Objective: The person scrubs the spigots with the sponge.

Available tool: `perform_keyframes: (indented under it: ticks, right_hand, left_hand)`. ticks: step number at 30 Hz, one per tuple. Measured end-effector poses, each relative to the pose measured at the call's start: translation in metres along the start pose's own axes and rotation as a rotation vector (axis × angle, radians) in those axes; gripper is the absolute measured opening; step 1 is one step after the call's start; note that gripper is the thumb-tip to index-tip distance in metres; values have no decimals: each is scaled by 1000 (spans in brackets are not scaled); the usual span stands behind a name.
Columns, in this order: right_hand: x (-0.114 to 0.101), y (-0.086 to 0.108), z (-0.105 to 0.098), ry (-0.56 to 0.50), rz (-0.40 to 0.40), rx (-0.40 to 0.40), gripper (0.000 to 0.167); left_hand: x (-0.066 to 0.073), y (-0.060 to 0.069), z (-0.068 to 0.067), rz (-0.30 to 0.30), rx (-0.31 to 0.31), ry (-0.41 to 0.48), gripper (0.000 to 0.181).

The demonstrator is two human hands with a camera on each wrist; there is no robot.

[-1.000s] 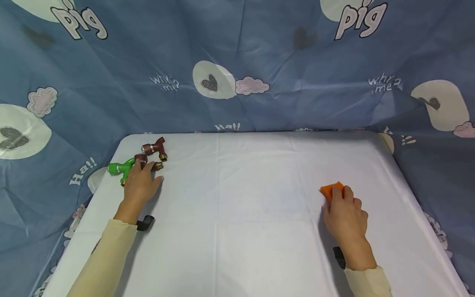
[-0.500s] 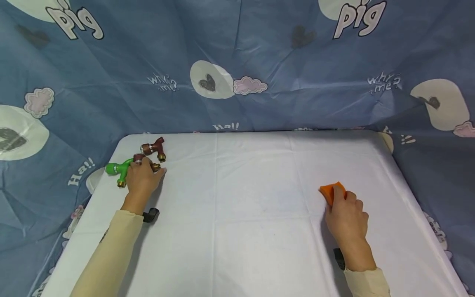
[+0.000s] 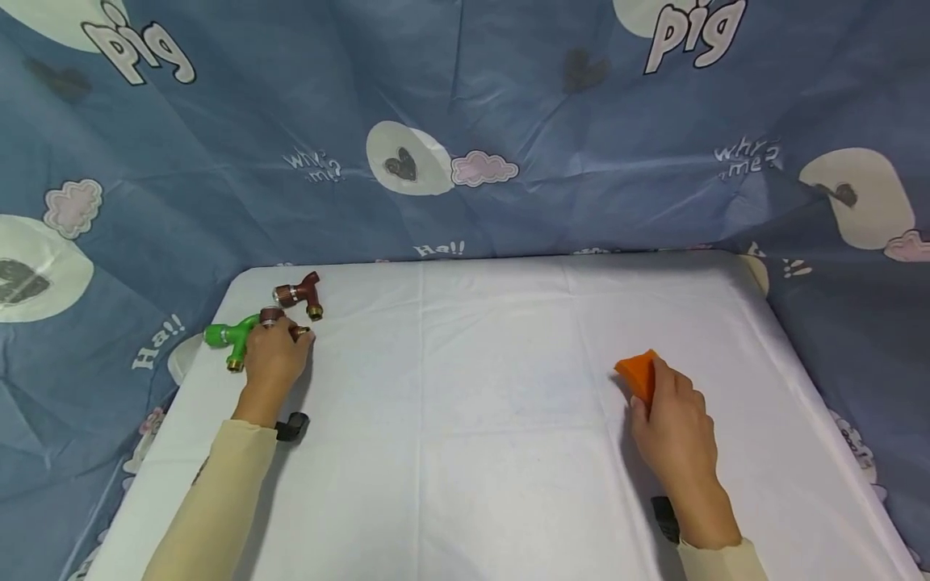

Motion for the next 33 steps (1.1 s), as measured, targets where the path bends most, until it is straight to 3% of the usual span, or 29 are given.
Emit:
perform_keyframes:
  ticks: [6,11,13,17,20,22,27,30,33]
  right_hand:
    - [-25,7,0,-79,-107,40,69]
    - [-59,17,0,-164,-292,94,70]
    - [-77,23,0,-187,-374,108,70]
    - [-116,38,0,-235,-536,106,63]
    - [-148,52,3,-275,-650,74,50]
    - [-172,62,8,-298,-712,40,48]
    - [-223,84,21,-335,-826,15,45]
    - [-239,95,29,-338,-872,37,44]
    - [-244,102,37,-330,-896,47,46]
  left_hand:
    - [11,25,-13,28,-8,172,46]
    - [20,49,-24,48,-59,396,56]
    - [28,56,-28,69,-81,530,59]
    - [54,70,-25,96,-147,912,54]
    - [84,81,-18,128,-214,1182,46]
    - [107,89,-12,164,-267,1299,46]
    - [155,110,5,229,-389,1436,51]
    - [171,120,13,254,-449,1475,48]
    - [178,125,15,270,-482,1513,47]
Point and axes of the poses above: each hand's wrist, its own y-axis away from the middle knuckle, its own z-axis out of the palm, x = y × z, the point moved 10 cm from there along -y, towards the middle knuckle, and after that the axes turned 14 degrees about z, right-handed, at the moved point
